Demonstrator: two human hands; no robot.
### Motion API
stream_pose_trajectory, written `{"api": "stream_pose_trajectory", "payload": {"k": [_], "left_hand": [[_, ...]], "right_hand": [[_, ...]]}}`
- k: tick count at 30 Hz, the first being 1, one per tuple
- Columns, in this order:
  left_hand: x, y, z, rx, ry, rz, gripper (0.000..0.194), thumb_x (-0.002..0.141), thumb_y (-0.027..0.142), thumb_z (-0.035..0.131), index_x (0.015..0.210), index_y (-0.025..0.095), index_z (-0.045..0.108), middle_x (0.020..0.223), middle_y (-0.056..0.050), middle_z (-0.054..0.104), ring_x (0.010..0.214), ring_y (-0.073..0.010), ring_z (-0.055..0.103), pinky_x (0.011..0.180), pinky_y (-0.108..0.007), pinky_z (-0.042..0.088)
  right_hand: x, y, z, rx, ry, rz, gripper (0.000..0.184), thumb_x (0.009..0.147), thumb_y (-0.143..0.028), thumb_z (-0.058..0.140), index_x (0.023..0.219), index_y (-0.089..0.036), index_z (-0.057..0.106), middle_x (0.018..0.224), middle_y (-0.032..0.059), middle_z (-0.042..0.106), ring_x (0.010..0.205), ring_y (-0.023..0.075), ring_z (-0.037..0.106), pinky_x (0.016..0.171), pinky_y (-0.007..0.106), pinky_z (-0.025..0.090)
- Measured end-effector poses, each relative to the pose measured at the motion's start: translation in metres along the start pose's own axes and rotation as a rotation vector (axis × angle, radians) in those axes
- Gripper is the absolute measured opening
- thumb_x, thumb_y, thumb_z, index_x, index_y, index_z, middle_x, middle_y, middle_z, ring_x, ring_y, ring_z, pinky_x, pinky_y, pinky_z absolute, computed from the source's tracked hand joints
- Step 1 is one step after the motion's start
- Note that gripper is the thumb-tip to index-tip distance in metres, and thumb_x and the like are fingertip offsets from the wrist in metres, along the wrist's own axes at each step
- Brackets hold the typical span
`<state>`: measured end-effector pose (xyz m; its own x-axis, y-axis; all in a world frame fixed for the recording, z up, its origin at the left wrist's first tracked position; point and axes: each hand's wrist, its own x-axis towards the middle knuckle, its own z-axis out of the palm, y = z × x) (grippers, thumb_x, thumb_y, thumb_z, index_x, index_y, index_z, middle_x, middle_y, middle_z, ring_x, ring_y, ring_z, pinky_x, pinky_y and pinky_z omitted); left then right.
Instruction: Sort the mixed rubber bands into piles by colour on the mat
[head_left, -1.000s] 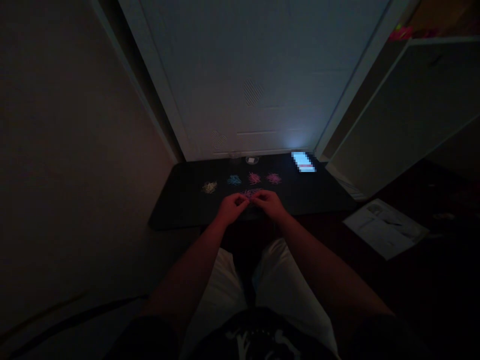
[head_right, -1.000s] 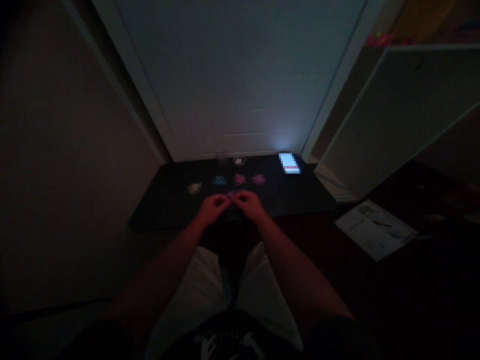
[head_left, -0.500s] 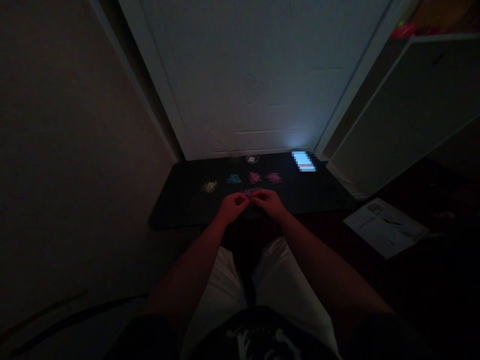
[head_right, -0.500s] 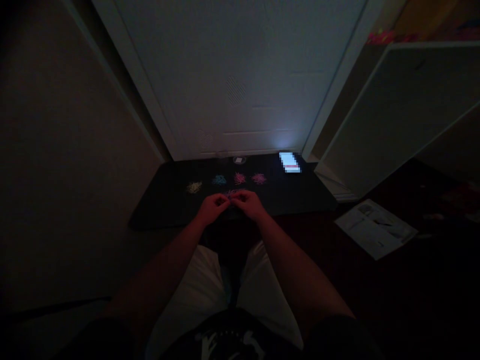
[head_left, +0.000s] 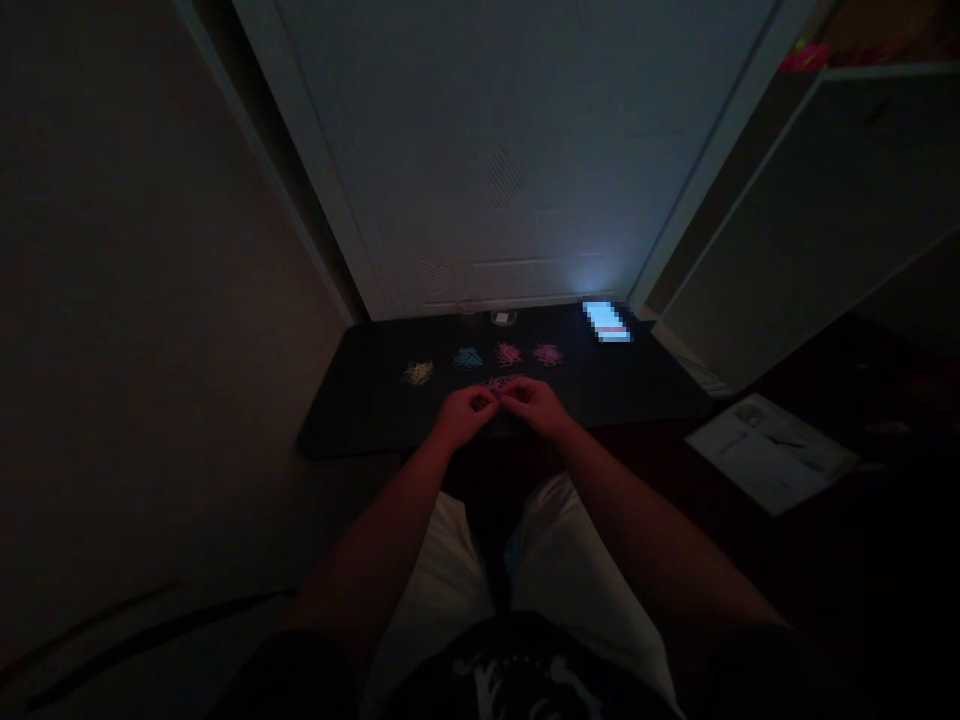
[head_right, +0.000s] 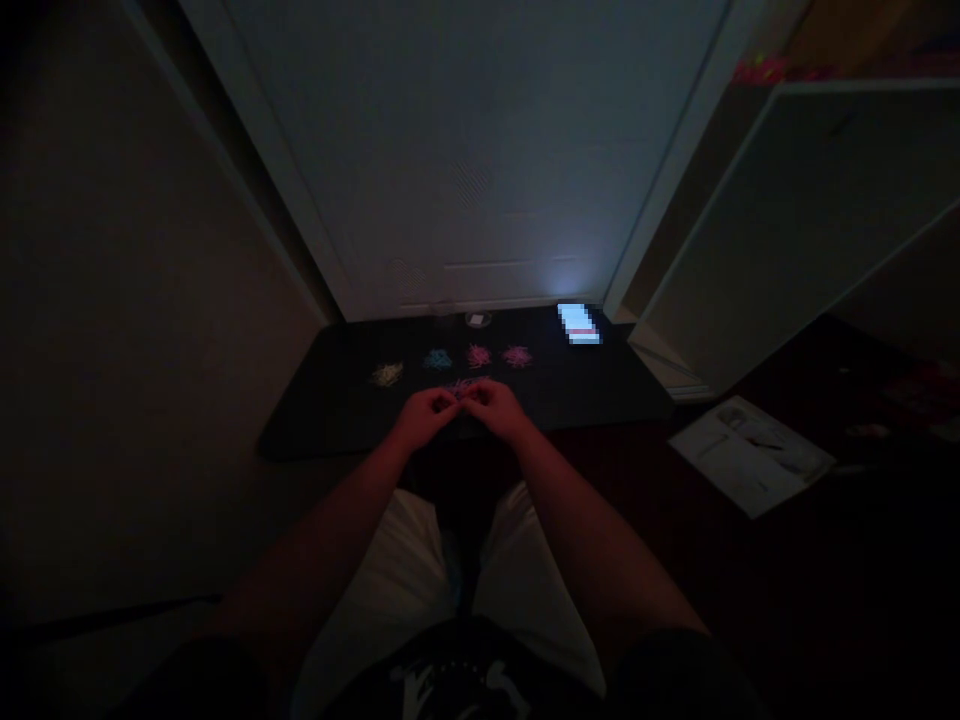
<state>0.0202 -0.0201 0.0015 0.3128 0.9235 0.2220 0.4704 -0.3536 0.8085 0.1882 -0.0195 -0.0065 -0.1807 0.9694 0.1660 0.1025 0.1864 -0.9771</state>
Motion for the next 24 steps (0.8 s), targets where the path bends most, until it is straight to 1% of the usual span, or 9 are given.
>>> {"api": "stream_pose_trajectory", "payload": {"k": [2, 4, 11, 17, 22, 24], "left_hand": [[0.0001, 0.0017, -0.0005, 0.006, -0.001, 0.0, 0.022, 0.073, 0.036, 0.057, 0.075, 0.015, 0.064, 0.067, -0.001, 0.062, 0.06, -0.0104, 0.052, 0.058, -0.022, 0.04], [0.0002, 0.0031, -0.0008, 0.007, -0.004, -0.009, 0.023, 0.073, 0.037, 0.057, 0.075, 0.015, 0.064, 0.067, -0.001, 0.062, 0.059, -0.0105, 0.052, 0.058, -0.022, 0.04], [0.0009, 0.0031, -0.0009, 0.021, -0.008, -0.01, 0.022, 0.073, 0.036, 0.057, 0.074, 0.015, 0.064, 0.069, -0.001, 0.063, 0.061, -0.0107, 0.052, 0.059, -0.022, 0.04], [0.0006, 0.0018, -0.0001, 0.014, -0.004, -0.02, 0.021, 0.073, 0.034, 0.056, 0.074, 0.015, 0.063, 0.069, 0.0, 0.062, 0.062, -0.0106, 0.052, 0.059, -0.022, 0.04], [-0.0006, 0.0041, -0.0012, 0.003, 0.005, -0.023, 0.017, 0.073, 0.03, 0.056, 0.071, 0.015, 0.062, 0.067, 0.0, 0.06, 0.06, -0.0103, 0.051, 0.057, -0.022, 0.039], [-0.0011, 0.0051, -0.0019, 0.007, 0.008, -0.017, 0.017, 0.073, 0.031, 0.056, 0.071, 0.015, 0.061, 0.066, 0.0, 0.06, 0.06, -0.0102, 0.051, 0.057, -0.022, 0.039]], "right_hand": [[0.0002, 0.0, 0.0005, -0.063, -0.019, -0.022, 0.017, 0.065, -0.032, 0.064, 0.07, -0.016, 0.061, 0.067, 0.0003, 0.06, 0.061, 0.0112, 0.052, 0.059, 0.024, 0.04], [0.0004, 0.0001, 0.0008, -0.091, -0.015, -0.024, 0.016, 0.066, -0.032, 0.062, 0.068, -0.016, 0.061, 0.065, -0.0001, 0.06, 0.059, 0.0112, 0.051, 0.059, 0.024, 0.04], [0.0005, -0.0001, 0.0011, -0.097, 0.006, -0.001, 0.016, 0.066, -0.032, 0.061, 0.066, -0.016, 0.06, 0.064, -0.0005, 0.058, 0.058, 0.0105, 0.05, 0.056, 0.023, 0.039], [-0.0015, -0.0038, 0.0006, -0.031, 0.024, 0.033, 0.018, 0.064, -0.033, 0.062, 0.065, -0.016, 0.059, 0.059, -0.002, 0.056, 0.055, 0.0093, 0.047, 0.053, 0.022, 0.037], [-0.0018, -0.0045, -0.0025, 0.054, 0.107, 0.047, 0.019, 0.064, -0.035, 0.062, 0.063, -0.016, 0.057, 0.054, -0.0032, 0.053, 0.051, 0.0085, 0.045, 0.051, 0.022, 0.036], [-0.0015, -0.004, -0.0026, 0.066, 0.108, 0.045, 0.02, 0.064, -0.036, 0.062, 0.064, -0.016, 0.057, 0.055, -0.003, 0.053, 0.051, 0.0086, 0.045, 0.051, 0.022, 0.036]]}}
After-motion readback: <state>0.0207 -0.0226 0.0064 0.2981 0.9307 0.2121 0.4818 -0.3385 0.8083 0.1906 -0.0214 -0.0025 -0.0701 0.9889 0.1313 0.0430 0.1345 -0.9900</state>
